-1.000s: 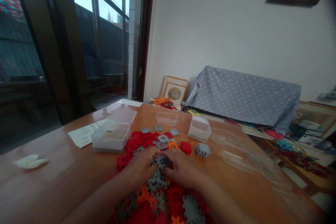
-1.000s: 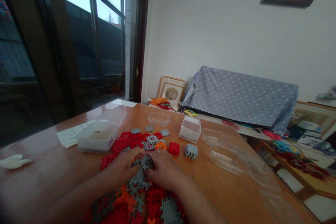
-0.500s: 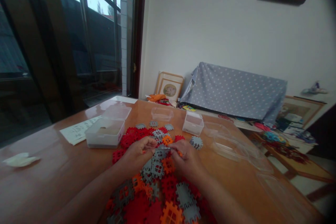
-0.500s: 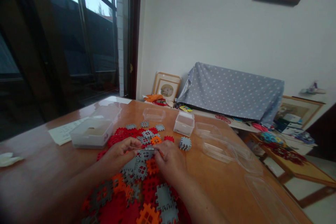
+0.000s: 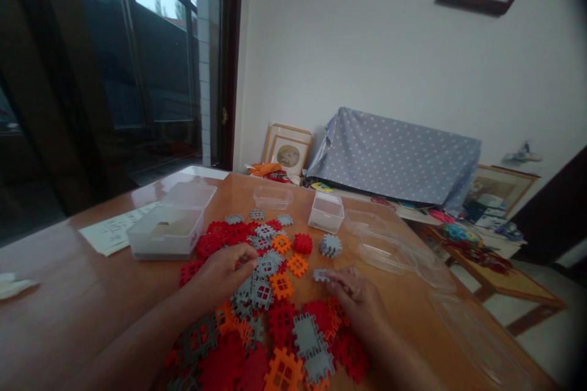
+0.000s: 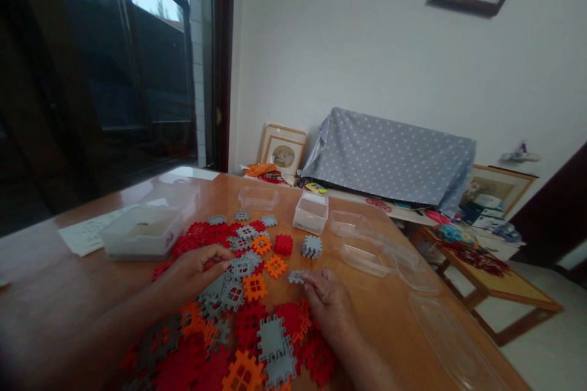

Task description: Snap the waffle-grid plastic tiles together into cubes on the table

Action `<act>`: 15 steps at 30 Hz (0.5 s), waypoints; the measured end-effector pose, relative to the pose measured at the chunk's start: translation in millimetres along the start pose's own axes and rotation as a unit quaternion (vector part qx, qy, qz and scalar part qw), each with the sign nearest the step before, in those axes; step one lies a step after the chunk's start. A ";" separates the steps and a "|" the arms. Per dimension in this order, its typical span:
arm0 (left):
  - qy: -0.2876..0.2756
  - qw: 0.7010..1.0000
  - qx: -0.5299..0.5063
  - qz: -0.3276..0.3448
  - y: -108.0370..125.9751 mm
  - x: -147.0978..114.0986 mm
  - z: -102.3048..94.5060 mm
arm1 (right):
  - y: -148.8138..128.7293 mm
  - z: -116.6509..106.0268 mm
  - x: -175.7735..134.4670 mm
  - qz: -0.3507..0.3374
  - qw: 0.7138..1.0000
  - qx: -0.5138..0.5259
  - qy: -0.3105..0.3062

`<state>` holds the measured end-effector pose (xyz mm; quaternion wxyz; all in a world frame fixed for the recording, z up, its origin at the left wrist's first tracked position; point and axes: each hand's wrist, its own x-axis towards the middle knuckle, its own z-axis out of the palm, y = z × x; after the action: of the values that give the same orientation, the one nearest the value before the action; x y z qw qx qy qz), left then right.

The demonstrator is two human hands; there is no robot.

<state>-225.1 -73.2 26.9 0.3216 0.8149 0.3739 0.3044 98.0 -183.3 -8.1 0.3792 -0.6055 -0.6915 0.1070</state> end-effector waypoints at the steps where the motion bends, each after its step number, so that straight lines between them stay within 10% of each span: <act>1: 0.000 1.000 0.005 0.000 -0.2 -0.1 -0.2 | 2.8 2.9 -0.4 -0.003 1.000 0.003 -0.004; 15: -0.022 0.999 0.022 -0.011 6.4 -2.5 -7.3 | -0.3 -0.8 -2.1 0.018 0.996 -0.061 -0.061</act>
<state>-229.1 -76.3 35.4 0.3150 0.8244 0.3821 0.2742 98.2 -185.5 -8.3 0.2967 -0.6323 -0.7073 0.1088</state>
